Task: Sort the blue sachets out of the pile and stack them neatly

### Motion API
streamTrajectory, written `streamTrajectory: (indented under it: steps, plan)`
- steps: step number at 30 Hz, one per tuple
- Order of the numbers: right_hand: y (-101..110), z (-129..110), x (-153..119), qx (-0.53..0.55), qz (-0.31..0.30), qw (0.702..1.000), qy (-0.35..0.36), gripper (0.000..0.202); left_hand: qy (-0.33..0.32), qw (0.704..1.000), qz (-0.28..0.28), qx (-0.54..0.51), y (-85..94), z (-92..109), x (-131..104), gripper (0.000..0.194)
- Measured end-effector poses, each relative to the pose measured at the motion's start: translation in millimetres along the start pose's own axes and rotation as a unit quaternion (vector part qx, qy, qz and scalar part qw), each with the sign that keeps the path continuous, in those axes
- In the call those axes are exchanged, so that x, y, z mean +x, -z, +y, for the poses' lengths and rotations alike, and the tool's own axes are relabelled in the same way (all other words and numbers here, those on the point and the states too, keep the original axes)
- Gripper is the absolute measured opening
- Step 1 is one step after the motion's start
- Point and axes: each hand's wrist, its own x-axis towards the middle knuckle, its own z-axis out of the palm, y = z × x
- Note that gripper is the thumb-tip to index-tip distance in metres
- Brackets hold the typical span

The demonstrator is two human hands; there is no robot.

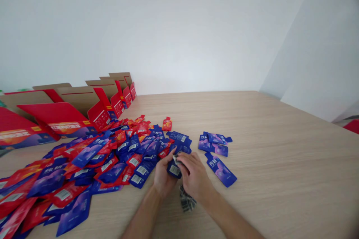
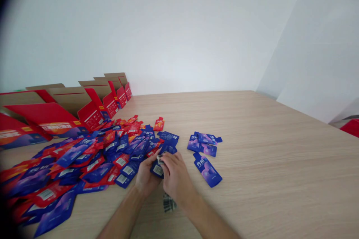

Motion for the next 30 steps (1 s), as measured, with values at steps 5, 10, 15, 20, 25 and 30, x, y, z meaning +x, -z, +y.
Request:
streamTrajectory:
  steps: [5,10,15,20,25,30]
  plan:
    - [-9,-24,-7,0.038,-0.094,0.995,0.009,0.026,-0.022,0.998,-0.026,0.045,-0.1,8,-1,0.052]
    - [-1,-18,-4,0.021,-0.088,0.995,-0.031,0.027,-0.251,0.911,0.059,0.321,4.2,14,11,0.051]
    - [2,2,-3,-0.061,-0.079,0.992,-0.082,0.023,-0.349,0.698,0.066,0.621,24.5,18,33,0.047]
    - [11,21,-1,-0.125,-0.064,0.983,-0.118,0.023,-0.365,0.632,0.025,0.683,30.6,3,37,0.043]
    - [32,33,2,-0.185,-0.074,0.971,-0.135,0.022,-0.354,0.619,-0.020,0.701,15.9,-22,30,0.035]
    - [68,48,-4,-0.233,-0.067,0.951,-0.193,0.021,-0.310,0.594,-0.045,0.741,-12.7,-56,21,0.025]
